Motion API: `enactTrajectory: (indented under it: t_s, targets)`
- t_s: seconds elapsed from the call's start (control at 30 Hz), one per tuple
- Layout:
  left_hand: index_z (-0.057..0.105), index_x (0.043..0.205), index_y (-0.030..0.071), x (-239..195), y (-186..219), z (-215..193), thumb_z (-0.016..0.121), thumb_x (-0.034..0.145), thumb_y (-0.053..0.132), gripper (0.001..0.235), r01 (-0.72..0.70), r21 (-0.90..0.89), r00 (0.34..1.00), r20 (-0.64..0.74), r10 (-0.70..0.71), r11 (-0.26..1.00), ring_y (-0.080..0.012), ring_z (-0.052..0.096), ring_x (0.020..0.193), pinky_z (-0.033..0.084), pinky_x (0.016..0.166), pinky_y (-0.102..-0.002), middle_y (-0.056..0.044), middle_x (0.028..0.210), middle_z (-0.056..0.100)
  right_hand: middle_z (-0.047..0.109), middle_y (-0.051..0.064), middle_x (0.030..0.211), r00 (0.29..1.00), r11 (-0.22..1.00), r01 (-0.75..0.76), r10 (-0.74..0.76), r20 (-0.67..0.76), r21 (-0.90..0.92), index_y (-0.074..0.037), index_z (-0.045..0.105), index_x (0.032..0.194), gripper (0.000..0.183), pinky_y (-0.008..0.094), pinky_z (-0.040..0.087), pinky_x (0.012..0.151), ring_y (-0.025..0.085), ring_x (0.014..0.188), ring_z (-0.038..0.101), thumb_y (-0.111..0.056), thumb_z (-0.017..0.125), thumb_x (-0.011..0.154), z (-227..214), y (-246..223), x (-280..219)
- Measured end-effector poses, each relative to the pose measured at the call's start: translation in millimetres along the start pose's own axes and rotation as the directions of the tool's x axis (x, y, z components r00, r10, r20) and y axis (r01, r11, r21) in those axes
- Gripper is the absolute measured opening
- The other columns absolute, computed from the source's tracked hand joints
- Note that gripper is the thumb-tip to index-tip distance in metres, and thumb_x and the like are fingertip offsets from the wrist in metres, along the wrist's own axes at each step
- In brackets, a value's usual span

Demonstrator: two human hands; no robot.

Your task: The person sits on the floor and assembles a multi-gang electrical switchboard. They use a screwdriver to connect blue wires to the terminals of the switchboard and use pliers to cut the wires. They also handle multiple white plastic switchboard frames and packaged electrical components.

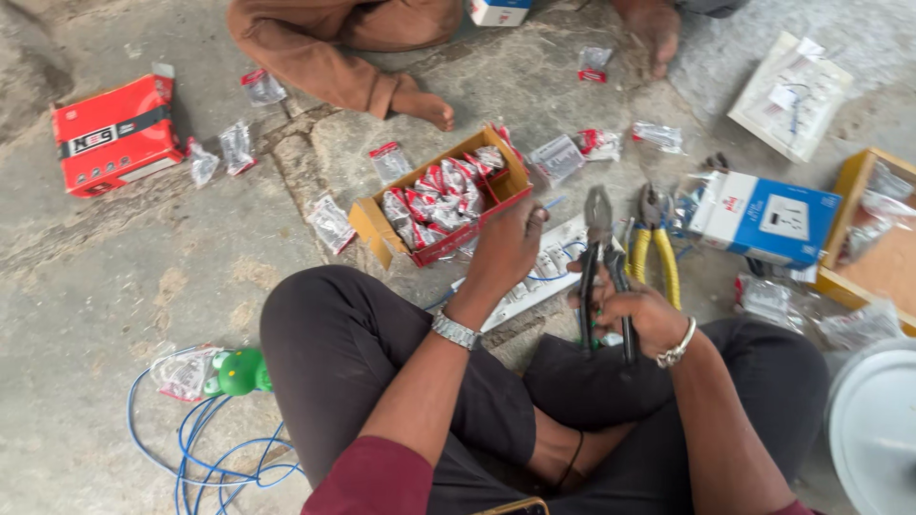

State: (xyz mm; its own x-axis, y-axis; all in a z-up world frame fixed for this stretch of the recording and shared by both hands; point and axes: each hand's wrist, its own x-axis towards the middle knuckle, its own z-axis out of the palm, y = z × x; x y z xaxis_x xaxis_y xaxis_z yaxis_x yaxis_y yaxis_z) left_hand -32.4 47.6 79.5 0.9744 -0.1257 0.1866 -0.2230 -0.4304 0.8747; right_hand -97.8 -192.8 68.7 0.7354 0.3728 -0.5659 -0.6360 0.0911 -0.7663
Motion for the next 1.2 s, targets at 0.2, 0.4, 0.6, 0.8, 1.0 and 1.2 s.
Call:
enactTrajectory:
  t_s: [0.2, 0.4, 0.6, 0.8, 1.0, 1.2]
  targets:
    - [0.065, 0.101, 0.001, 1, -5, 6, 0.057, 0.101, 0.02, 0.021, 0.0, 0.0, 0.999, 0.035, 0.0, 1.0, -0.0414, 0.069, 0.087, 0.052, 0.074, -0.051, -0.022, 0.09, 0.071, 0.066, 0.007, 0.098, 0.978, 0.917, -0.02, -0.064, -0.197, -0.399, -0.001, 0.057, 0.126, 0.052, 0.032, 0.056, 0.078, 0.018, 0.085, 0.065, -0.006, 0.06, 0.074, 25, -2, 19]
    - [0.067, 0.108, 0.003, 2, 3, 16, 0.057, 0.1, 0.019, 0.02, 0.007, 0.031, 1.0, 0.017, -0.007, 0.999, -0.0402, 0.069, 0.086, 0.051, 0.074, -0.05, -0.021, 0.089, 0.071, 0.062, 0.009, 0.084, 0.939, 0.81, -0.065, -0.149, -0.31, -0.583, 0.001, 0.058, 0.12, 0.051, 0.032, 0.052, 0.07, 0.02, 0.074, 0.061, -0.007, 0.062, 0.07, 17, 4, 23]
    - [0.071, 0.113, 0.008, 3, 13, 13, 0.059, 0.1, 0.023, 0.024, 0.095, -0.016, 0.99, 0.105, -0.093, 0.995, -0.0372, 0.069, 0.068, 0.05, 0.064, -0.048, -0.02, 0.07, 0.067, 0.065, 0.012, 0.094, 0.928, 0.784, -0.058, -0.186, -0.324, -0.618, 0.001, 0.049, 0.127, 0.061, 0.036, 0.051, 0.071, 0.024, 0.077, 0.063, -0.008, 0.062, 0.068, 23, -4, 21]
    - [0.069, 0.108, 0.003, 2, 9, 16, 0.061, 0.099, 0.02, 0.021, 0.102, -0.054, 0.99, 0.102, -0.097, 0.993, -0.036, 0.07, 0.07, 0.051, 0.064, -0.046, -0.02, 0.077, 0.069, 0.059, 0.034, 0.116, 0.885, 0.494, 0.037, -0.42, -0.201, -0.869, 0.009, 0.044, 0.132, 0.064, 0.049, 0.046, 0.095, 0.048, 0.107, 0.06, -0.008, 0.064, 0.073, 22, 3, 21]
    - [0.069, 0.101, 0.0, 1, -1, 22, 0.062, 0.096, 0.014, 0.017, -0.025, -0.055, 1.0, 0.012, 0.026, 0.998, -0.0397, 0.069, 0.086, 0.052, 0.074, -0.047, -0.021, 0.092, 0.072, 0.055, 0.037, 0.128, 0.883, 0.472, -0.116, -0.355, -0.309, -0.874, 0.006, 0.041, 0.134, 0.062, 0.052, 0.044, 0.103, 0.054, 0.12, 0.055, -0.012, 0.061, 0.079, 33, 4, 21]
    - [0.068, 0.094, -0.002, 1, -3, 20, 0.059, 0.093, 0.014, 0.018, 0.002, -0.109, 1.0, 0.022, 0.001, 0.994, -0.0377, 0.068, 0.081, 0.051, 0.073, -0.045, -0.02, 0.086, 0.068, 0.065, 0.036, 0.114, 0.865, 0.384, -0.344, -0.225, -0.448, -0.857, -0.002, 0.037, 0.14, 0.065, 0.056, 0.046, 0.101, 0.053, 0.11, 0.062, -0.012, 0.06, 0.08, 50, -8, 16]
